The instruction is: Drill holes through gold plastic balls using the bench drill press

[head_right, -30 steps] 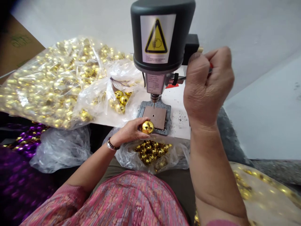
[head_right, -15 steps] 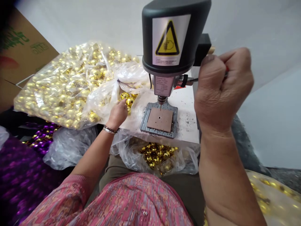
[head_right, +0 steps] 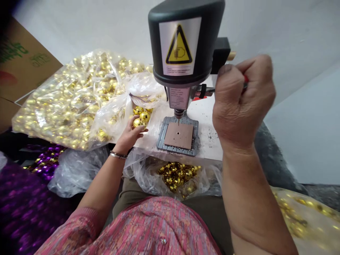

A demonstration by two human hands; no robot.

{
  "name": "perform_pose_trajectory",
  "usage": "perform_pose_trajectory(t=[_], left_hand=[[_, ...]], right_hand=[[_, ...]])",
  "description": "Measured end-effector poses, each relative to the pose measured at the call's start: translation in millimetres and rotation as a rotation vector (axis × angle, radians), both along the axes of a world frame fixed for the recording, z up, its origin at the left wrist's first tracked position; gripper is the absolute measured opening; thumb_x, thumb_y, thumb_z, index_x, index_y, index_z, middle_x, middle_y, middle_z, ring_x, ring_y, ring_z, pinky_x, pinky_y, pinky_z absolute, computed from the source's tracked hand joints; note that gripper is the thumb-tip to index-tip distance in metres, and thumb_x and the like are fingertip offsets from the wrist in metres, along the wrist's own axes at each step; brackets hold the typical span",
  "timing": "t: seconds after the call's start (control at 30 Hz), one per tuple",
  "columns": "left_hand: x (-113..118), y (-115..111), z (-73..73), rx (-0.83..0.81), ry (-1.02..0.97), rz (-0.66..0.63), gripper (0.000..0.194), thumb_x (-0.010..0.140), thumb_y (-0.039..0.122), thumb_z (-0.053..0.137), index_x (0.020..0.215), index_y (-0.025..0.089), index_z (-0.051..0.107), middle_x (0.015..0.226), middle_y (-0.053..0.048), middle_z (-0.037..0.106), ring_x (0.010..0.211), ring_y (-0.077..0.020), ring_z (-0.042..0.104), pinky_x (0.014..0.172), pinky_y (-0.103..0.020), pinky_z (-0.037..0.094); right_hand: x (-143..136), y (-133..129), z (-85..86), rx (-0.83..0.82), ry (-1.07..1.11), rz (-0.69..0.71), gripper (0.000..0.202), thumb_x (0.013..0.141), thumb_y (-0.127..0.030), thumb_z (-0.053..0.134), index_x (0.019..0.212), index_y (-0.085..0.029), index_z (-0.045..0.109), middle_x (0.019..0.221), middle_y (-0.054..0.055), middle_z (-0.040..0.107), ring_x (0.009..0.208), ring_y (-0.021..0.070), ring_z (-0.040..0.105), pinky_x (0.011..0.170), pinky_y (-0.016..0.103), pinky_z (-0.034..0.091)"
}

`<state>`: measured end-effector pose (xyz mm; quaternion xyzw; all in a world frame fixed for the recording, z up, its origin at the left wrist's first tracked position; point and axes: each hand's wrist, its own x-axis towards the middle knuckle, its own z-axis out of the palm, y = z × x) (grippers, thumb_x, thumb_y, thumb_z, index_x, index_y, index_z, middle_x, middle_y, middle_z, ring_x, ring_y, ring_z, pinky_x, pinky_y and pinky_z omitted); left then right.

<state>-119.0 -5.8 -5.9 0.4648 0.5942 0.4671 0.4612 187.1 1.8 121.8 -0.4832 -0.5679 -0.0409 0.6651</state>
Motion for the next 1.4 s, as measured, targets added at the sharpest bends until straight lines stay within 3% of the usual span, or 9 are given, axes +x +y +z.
perform_pose_trajectory(t=[0.13, 0.33, 0.47, 0.6, 0.87, 1.0, 1.17, 1.27, 1.4], left_hand=[[4, -11, 9.0, 0.004, -0.474, -0.158, 0.094, 0.062, 0.029, 0.094, 0.147, 0.036, 0.055, 0.100, 0.003, 0.068, 0.084, -0.0164, 0.073, 0.059, -0.018, 0.040], [22, -11, 1.3, -0.101, -0.600, -0.310, 0.076, 0.075, 0.047, 0.095, 0.142, 0.033, 0.061, 0.113, -0.002, 0.072, 0.095, -0.0189, 0.073, 0.073, -0.026, 0.055], [41, -2, -6.0, -0.119, -0.342, -0.309, 0.072, 0.077, 0.040, 0.091, 0.142, 0.025, 0.066, 0.118, -0.006, 0.075, 0.096, -0.0174, 0.068, 0.077, -0.027, 0.053], [64, 8, -4.0, -0.018, -0.011, -0.325, 0.052, 0.077, 0.037, 0.088, 0.122, 0.015, 0.075, 0.110, -0.006, 0.079, 0.097, -0.0189, 0.068, 0.086, -0.029, 0.053], [91, 12, 9.8, 0.085, 0.436, -0.316, 0.038, 0.077, 0.030, 0.087, 0.112, 0.017, 0.078, 0.098, -0.002, 0.079, 0.092, -0.0197, 0.069, 0.083, -0.029, 0.055], [96, 14, 16.2, 0.082, 0.551, -0.340, 0.042, 0.078, 0.025, 0.086, 0.118, 0.016, 0.079, 0.104, -0.004, 0.080, 0.096, -0.0207, 0.072, 0.087, -0.030, 0.056], [95, 17, 15.3, 0.108, 0.609, -0.388, 0.049, 0.080, 0.025, 0.084, 0.128, 0.017, 0.077, 0.114, -0.005, 0.081, 0.104, -0.0232, 0.074, 0.096, -0.033, 0.058], [94, 19, 12.4, 0.130, 0.628, -0.417, 0.056, 0.082, 0.025, 0.083, 0.137, 0.018, 0.074, 0.119, -0.006, 0.082, 0.106, -0.0233, 0.074, 0.098, -0.033, 0.060], [97, 25, 10.6, 0.195, 0.687, -0.483, 0.065, 0.080, 0.022, 0.083, 0.144, 0.018, 0.072, 0.131, -0.009, 0.080, 0.119, -0.0266, 0.073, 0.110, -0.038, 0.058]], right_hand=[[-2, -1, 0.4, 0.024, 0.028, 0.025, 0.031, 0.102, -0.036, 0.054, 0.080, -0.016, 0.050, 0.077, -0.008, 0.049, 0.068, -0.0012, 0.048, 0.074, 0.023, 0.037], [-4, -8, 3.4, -0.015, 0.033, 0.079, 0.033, 0.103, -0.040, 0.053, 0.082, -0.015, 0.051, 0.076, -0.010, 0.046, 0.066, -0.0037, 0.044, 0.076, 0.024, 0.035], [-3, -7, 4.0, -0.019, 0.019, 0.079, 0.032, 0.104, -0.038, 0.054, 0.081, -0.016, 0.048, 0.076, -0.008, 0.044, 0.065, -0.0036, 0.043, 0.075, 0.022, 0.035], [-5, -9, 7.4, -0.035, 0.023, 0.070, 0.030, 0.103, -0.034, 0.052, 0.079, -0.016, 0.047, 0.077, -0.007, 0.043, 0.066, -0.0030, 0.043, 0.077, 0.023, 0.037], [-13, -16, 13.7, -0.055, 0.086, 0.141, 0.023, 0.100, -0.025, 0.048, 0.080, -0.020, 0.040, 0.072, -0.009, 0.043, 0.066, -0.0025, 0.045, 0.081, 0.021, 0.041], [-13, -9, 25.0, -0.050, 0.088, 0.103, 0.030, 0.098, -0.017, 0.053, 0.076, -0.023, 0.034, 0.064, -0.009, 0.036, 0.061, 0.0009, 0.034, 0.074, 0.022, 0.035], [-14, 13, 63.1, -0.315, 0.050, -0.066, 0.052, 0.102, -0.015, 0.058, 0.064, -0.020, 0.024, 0.059, -0.009, 0.024, 0.064, 0.0006, 0.022, 0.073, 0.026, 0.022], [-14, 29, 79.6, -0.362, 0.081, -0.056, 0.050, 0.105, -0.014, 0.050, 0.062, -0.017, 0.024, 0.059, -0.009, 0.022, 0.065, -0.0014, 0.020, 0.074, 0.025, 0.020], [-9, 50, 81.8, -0.376, 0.128, 0.014, 0.048, 0.108, -0.015, 0.040, 0.063, -0.016, 0.025, 0.062, -0.007, 0.020, 0.065, -0.0026, 0.021, 0.073, 0.023, 0.022]])
